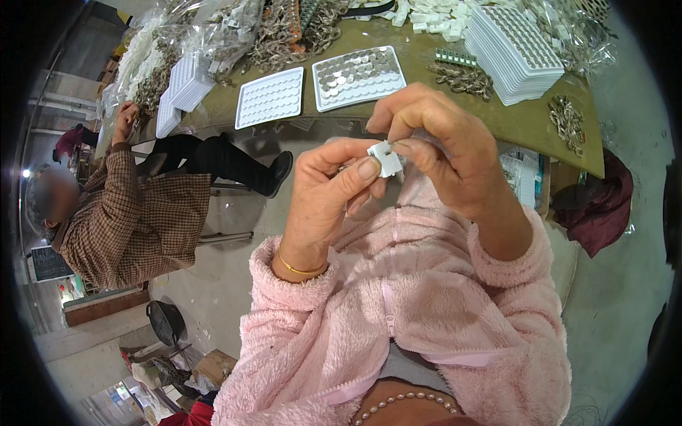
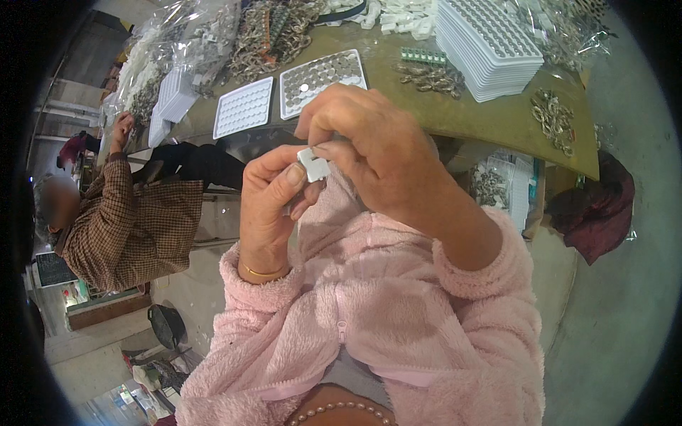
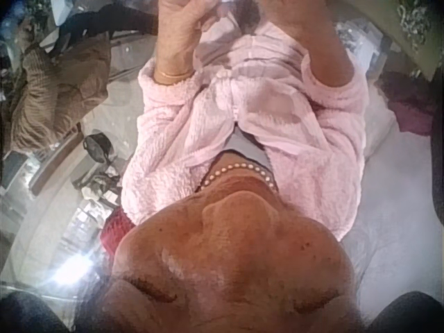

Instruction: The person assembles small LED modules by inserting metal contacts into white plastic housings and testing each unit with a battery to confirm illumination. Completed modules are placed into a white tray on the table.

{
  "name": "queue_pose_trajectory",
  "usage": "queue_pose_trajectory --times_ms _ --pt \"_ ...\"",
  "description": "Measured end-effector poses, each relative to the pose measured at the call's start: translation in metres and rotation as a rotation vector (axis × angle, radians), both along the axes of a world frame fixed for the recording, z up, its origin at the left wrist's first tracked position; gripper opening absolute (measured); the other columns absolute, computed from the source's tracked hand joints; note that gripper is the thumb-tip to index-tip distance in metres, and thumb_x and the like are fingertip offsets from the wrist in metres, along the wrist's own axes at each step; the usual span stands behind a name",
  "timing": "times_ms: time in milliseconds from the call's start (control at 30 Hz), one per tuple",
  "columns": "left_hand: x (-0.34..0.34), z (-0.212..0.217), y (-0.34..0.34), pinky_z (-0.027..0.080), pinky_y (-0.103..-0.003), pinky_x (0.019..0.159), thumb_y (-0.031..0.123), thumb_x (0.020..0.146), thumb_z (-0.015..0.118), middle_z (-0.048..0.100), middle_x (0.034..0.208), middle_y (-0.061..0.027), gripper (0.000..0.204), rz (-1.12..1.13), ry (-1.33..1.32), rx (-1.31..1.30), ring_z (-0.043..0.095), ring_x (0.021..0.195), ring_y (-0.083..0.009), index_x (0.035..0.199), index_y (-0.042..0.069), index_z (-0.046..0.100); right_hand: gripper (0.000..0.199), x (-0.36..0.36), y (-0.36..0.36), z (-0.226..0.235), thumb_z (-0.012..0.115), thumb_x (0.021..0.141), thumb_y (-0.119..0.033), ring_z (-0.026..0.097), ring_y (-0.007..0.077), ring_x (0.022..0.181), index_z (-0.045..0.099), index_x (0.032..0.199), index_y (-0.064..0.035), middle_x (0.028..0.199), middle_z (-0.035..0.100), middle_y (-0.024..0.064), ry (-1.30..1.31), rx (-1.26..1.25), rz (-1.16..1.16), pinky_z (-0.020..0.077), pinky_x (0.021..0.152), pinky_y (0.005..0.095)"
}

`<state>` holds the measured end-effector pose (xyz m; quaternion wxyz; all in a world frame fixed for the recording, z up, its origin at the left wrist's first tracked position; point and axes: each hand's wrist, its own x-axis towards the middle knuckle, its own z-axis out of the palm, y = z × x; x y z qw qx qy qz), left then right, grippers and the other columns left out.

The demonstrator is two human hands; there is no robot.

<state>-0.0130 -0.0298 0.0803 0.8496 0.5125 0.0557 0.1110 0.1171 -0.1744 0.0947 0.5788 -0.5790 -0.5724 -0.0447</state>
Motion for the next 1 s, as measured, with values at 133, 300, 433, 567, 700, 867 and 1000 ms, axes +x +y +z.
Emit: queue_pose_trajectory --times_ms 133,300,433,567,700,867,1000 --pt "0.0 0.0 0.003 0.032 -0.017 0.045 0.019 0.095 0.066 0.063 0.073 -0.0086 0.028 0.005 0.049 0.005 0.046 0.052 -0.0046 0.106 -0.006 0.067 0.007 0.004 -0.003 0.002 0.062 0.086 0.003 0.062 0.0245 0.085 0.056 0.089 -0.0002 0.096 0.064 0.016 -0.023 -0.068 0.016 0.0492 0.076 0.0332" --pt "0.003 -0.005 0.004 0.031 -0.017 0.045 0.019 0.096 0.064 0.062 0.071 -0.0072 0.026 -0.004 0.027 0.011 0.044 0.05 -0.0047 0.106 -0.006 0.067 0.011 0.003 -0.002 -0.002 0.065 0.083 0.002 0.062 0.0261 0.084 0.056 0.089 -0.0007 0.095 0.065 0.0149 -0.075 -0.089 -0.048 0.0494 0.076 0.0348" --pt "0.007 -0.008 0.004 0.031 -0.017 0.045 0.01 0.097 0.064 0.063 0.072 -0.0051 0.02 0.01 0.008 -0.036 0.044 0.05 -0.0026 0.107 -0.005 0.07 0.015 0.001 0.002 -0.005 0.067 0.079 0.003 0.063 0.0266 0.083 0.056 0.089 -0.0022 0.094 0.065 0.0139 -0.053 -0.087 -0.087 0.0485 0.077 0.035" --pt "0.007 -0.007 0.004 0.031 -0.016 0.045 0.01 0.095 0.067 0.063 0.07 -0.0034 0.017 0.046 0.061 0.054 0.044 0.05 -0.002 0.104 -0.004 0.071 0.011 0.0 0.003 -0.005 0.062 0.078 -0.001 0.06 0.0344 0.082 0.054 0.085 -0.0052 0.086 0.062 0.0095 -0.133 -0.096 -0.158 0.0458 0.073 0.042" --pt "0.006 -0.005 0.002 0.03 -0.016 0.044 0.011 0.094 0.068 0.063 0.068 -0.0019 0.017 0.097 0.162 0.206 0.044 0.05 -0.0015 0.104 -0.003 0.072 0.011 -0.005 0.001 -0.003 0.061 0.078 0.0 0.059 0.0342 0.082 0.055 0.085 -0.0065 0.087 0.062 0.0087 -0.26 -0.216 -0.284 0.0462 0.072 0.0424" --pt "0.008 -0.006 0.004 0.03 -0.017 0.044 0.011 0.093 0.07 0.062 0.067 -0.0007 0.016 0.034 0.095 0.134 0.045 0.05 -0.0012 0.103 -0.002 0.073 0.012 -0.003 -0.002 -0.003 0.065 0.08 0.001 0.061 0.031 0.081 0.055 0.085 -0.0035 0.093 0.065 0.0133 -0.157 -0.217 -0.186 0.0488 0.074 0.0368" --pt "0.007 -0.008 0.008 0.031 -0.017 0.044 0.01 0.094 0.068 0.063 0.068 -0.0024 0.016 0.027 0.116 0.188 0.044 0.049 -0.0026 0.103 -0.002 0.072 0.008 0.005 -0.006 -0.005 0.064 0.083 0.002 0.061 0.0272 0.08 0.057 0.087 -0.0012 0.093 0.065 0.014 -0.073 -0.198 -0.064 0.0498 0.074 0.0341"
